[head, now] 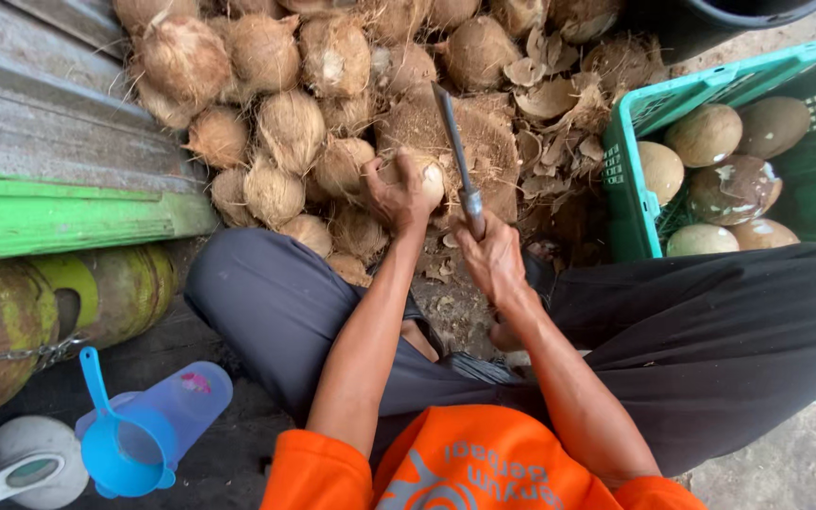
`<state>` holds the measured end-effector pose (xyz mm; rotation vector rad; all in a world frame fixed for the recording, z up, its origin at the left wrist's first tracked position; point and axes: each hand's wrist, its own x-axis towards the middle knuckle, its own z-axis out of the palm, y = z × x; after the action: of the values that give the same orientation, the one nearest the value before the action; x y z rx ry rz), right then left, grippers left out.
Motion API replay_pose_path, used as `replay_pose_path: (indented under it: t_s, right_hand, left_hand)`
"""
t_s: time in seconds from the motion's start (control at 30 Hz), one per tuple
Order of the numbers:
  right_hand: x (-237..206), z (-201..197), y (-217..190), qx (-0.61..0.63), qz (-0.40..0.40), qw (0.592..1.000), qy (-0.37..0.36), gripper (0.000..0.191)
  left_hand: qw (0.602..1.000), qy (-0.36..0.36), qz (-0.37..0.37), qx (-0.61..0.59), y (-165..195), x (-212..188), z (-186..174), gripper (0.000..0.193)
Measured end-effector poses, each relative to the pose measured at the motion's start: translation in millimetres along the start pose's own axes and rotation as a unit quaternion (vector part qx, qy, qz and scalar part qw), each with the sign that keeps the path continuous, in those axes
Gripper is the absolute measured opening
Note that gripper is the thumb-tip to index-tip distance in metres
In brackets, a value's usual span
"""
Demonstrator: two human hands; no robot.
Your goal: The person sits on the ground and husks coconuts one at a time, holding each coconut and striking the husk with a machete to strip off the fibrous outer layer. Dehusked coconuts are placed into a green plastic crate beside them, and husk debris accumulates on the ground.
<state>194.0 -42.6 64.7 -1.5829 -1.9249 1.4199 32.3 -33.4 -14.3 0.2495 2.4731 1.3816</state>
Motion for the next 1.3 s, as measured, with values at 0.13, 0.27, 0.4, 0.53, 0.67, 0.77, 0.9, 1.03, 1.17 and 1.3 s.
replay_pose_path:
  t_s: [0.13, 0.27, 0.4, 0.53, 0.67, 0.77, 0.9, 1.03, 1.17, 1.3]
  right_hand:
    - [10, 4, 8, -0.015, 0.099, 0.992, -0.073, 0.036]
    - [25, 1, 30, -0.048, 0.050, 0.994, -0.088, 0.036]
    - [20, -1, 26, -0.022, 0.105, 0.988, -0.110, 0.041]
    - [13, -12, 2, -0.030, 0.074, 0.995, -0.063, 0.041]
    - [3, -26, -12, 0.028, 0.069, 0.996, -0.047, 0.039]
    - [-5, -23, -16, 0.076, 0.038, 0.996, -0.026, 0.043]
    - [-10, -11, -23, 0.138, 0.131, 0.975, -0.110, 0.032]
    - [-11, -14, -25, 0.123, 0.042, 0.989, -0.077, 0.039]
    - [-11, -18, -27, 0.211, -0.052, 0.976, -0.004, 0.036]
    - [-10, -12, -37, 0.168, 0.011, 0.985, -0.033, 0.017]
  left_hand:
    - [0.998, -0.007, 0.038, -0.046, 0, 3, 3, 0.058]
    - [0.987, -0.026, 0.032, -0.158, 2, 13, 3, 0.065]
    - [1.000, 0.000, 0.019, -0.006, 4, 23, -7, 0.067]
    - [0.998, -0.048, -0.009, 0.041, 9, 26, -19, 0.056]
    - [0.996, -0.087, 0.028, -0.010, 12, 31, -21, 0.049]
    - [0.986, -0.155, 0.043, 0.032, 12, 42, -16, 0.045]
    - [0.986, -0.167, -0.013, 0.010, 12, 58, -9, 0.047]
    - [0.991, -0.130, 0.010, 0.031, 15, 60, -11, 0.045]
    - [0.990, -0.135, 0.011, 0.047, 21, 53, -19, 0.041]
    - [0.988, -0.147, 0.055, -0.004, 25, 50, -20, 0.038]
